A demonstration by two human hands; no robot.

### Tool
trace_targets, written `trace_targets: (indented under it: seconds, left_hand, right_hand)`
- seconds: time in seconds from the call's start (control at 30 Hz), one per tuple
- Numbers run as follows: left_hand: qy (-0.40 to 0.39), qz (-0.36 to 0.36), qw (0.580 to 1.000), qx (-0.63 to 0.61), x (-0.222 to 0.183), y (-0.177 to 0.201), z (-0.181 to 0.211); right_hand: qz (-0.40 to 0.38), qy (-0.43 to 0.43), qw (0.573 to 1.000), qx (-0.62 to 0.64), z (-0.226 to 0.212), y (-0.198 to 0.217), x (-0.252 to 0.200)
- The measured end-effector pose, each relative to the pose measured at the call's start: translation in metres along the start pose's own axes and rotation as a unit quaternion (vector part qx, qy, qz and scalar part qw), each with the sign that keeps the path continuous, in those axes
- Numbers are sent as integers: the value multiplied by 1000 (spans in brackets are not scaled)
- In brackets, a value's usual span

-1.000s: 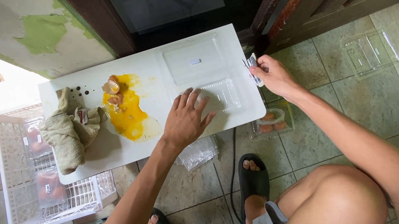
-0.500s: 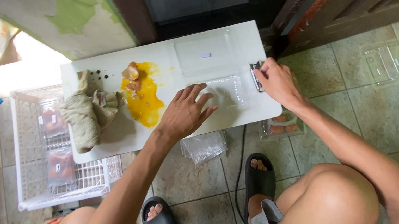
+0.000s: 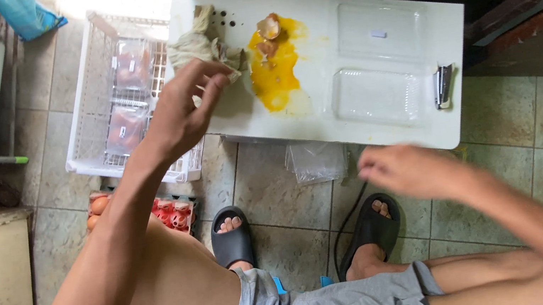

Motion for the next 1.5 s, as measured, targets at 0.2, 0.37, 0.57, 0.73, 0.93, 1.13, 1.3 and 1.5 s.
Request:
trace_targets:
  seconds: [0.2,0.37,0.57,0.73,0.93,1.13,1.3,1.5]
  left_hand:
    - [-48,-160,981,102,-46,-44,48]
    - [-108,-249,942,196,-69,-87,44]
    - [-85,-286,923,244,-60,-91,21]
    - [-78,-254,929,257,-54,-83,14]
    - [-49,-316,908,271,-50,-100,10]
    - [-20,-378,881,284,-56,-125,7]
    - [29,-411,893,178,-44,-115,45]
    - [108,-382,913,-90,-26,-131,63]
  right_hand:
    - [58,207,953,-212,21,-136,137]
    - [127,119,980,-99,36,-124,206]
    - [150,49,982,-100,72,-130,254]
    - [253,131,939,-190,79,-130,261]
    - [357,199,869,-280,117,-147,219]
    - [288,306,899,-126,17,-98,86]
    - [146,173,952,207,11,-34,33]
    - [273,246,871,326,-4,71,-68]
Point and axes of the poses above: each hand's wrist, its own x-axis towards the middle knuckle, its own y-axis out of the back of the hand, z = x × y, the point moved 7 cm from there along x, towards the middle knuckle, and after that the axes turned 1 degree about y, right-handed, at the moved point
